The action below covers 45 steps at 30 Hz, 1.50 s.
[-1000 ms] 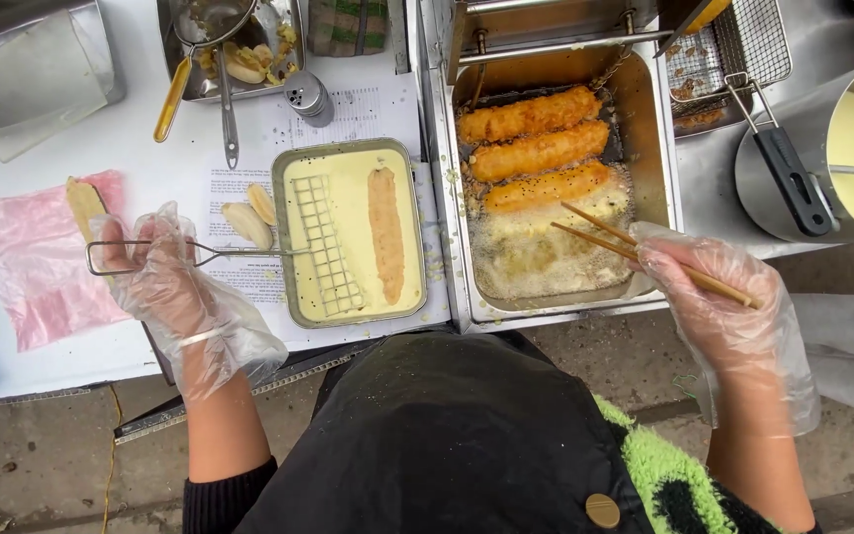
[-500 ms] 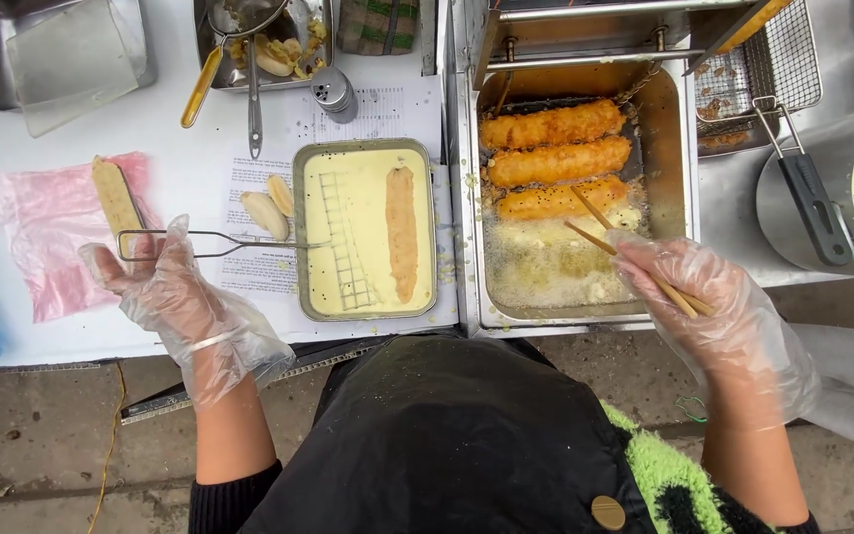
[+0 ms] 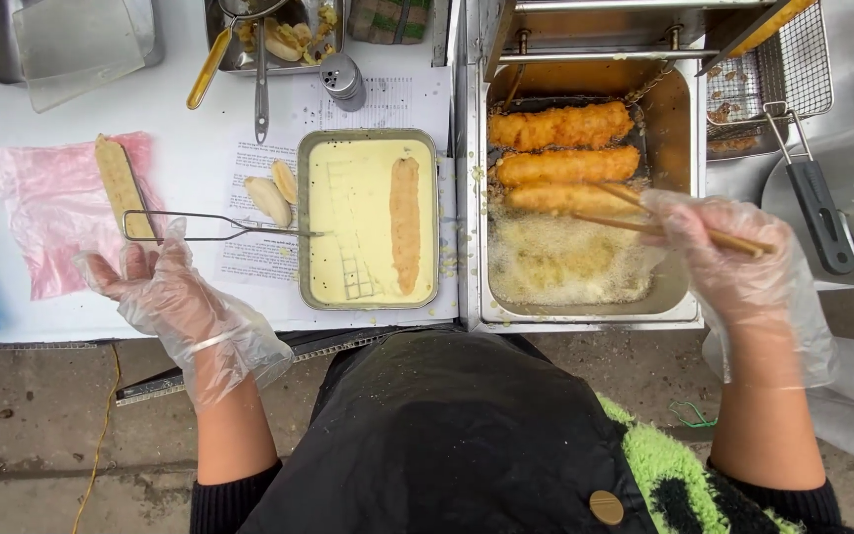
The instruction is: Coating food items in batter and deep-frying them in a commercial fryer, using chopsticks and strainers to manage the process.
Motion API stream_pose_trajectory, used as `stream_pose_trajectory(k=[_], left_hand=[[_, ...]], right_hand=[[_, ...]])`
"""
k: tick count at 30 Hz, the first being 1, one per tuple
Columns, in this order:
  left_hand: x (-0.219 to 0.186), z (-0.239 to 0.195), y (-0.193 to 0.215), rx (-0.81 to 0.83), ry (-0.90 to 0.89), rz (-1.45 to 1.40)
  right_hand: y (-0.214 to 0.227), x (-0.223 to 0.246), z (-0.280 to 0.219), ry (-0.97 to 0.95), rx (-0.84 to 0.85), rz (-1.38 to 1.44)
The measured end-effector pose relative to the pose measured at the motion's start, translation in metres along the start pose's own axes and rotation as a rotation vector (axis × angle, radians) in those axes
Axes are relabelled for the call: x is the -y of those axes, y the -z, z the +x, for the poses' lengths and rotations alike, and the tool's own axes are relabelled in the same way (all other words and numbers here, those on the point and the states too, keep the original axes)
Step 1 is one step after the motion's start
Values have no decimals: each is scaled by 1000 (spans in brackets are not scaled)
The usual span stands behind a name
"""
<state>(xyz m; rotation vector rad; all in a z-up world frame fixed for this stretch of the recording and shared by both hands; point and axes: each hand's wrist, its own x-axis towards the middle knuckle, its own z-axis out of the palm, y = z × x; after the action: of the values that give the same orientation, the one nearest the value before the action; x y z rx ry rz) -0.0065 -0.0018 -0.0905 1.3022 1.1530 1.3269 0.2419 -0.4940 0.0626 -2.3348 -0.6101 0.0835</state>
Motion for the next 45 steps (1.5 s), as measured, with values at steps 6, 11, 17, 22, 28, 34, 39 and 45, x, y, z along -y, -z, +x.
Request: stream_pose_trajectory(k=[6,11,17,22,28,34,39,45], left_hand=[[7,6,-3,-103,181,-396],[-19,-7,-11,-104,200,-141],[-2,3,-5,-82,165,-200],[-6,3,-13,-160,261,-193],[16,14,2,-135,239,-357],[21,10,11,-95,222,-485],[7,-7,9,-61,194,-247],[-35,-34,10,-78,174,-306]], right_hand=[[-4,-17,-3,-31,-41,508],[10,0,-20,-25,143,-215],[12,-19,-28,-106,24,-243],[3,-14,-21,80,88,-204],[6,-33,-20,-32,167,-414],[7,-39,-16,-225,156,-547],[7,-5,-12,-362,150,-261],[11,-53,-17,-156,-86,-345]])
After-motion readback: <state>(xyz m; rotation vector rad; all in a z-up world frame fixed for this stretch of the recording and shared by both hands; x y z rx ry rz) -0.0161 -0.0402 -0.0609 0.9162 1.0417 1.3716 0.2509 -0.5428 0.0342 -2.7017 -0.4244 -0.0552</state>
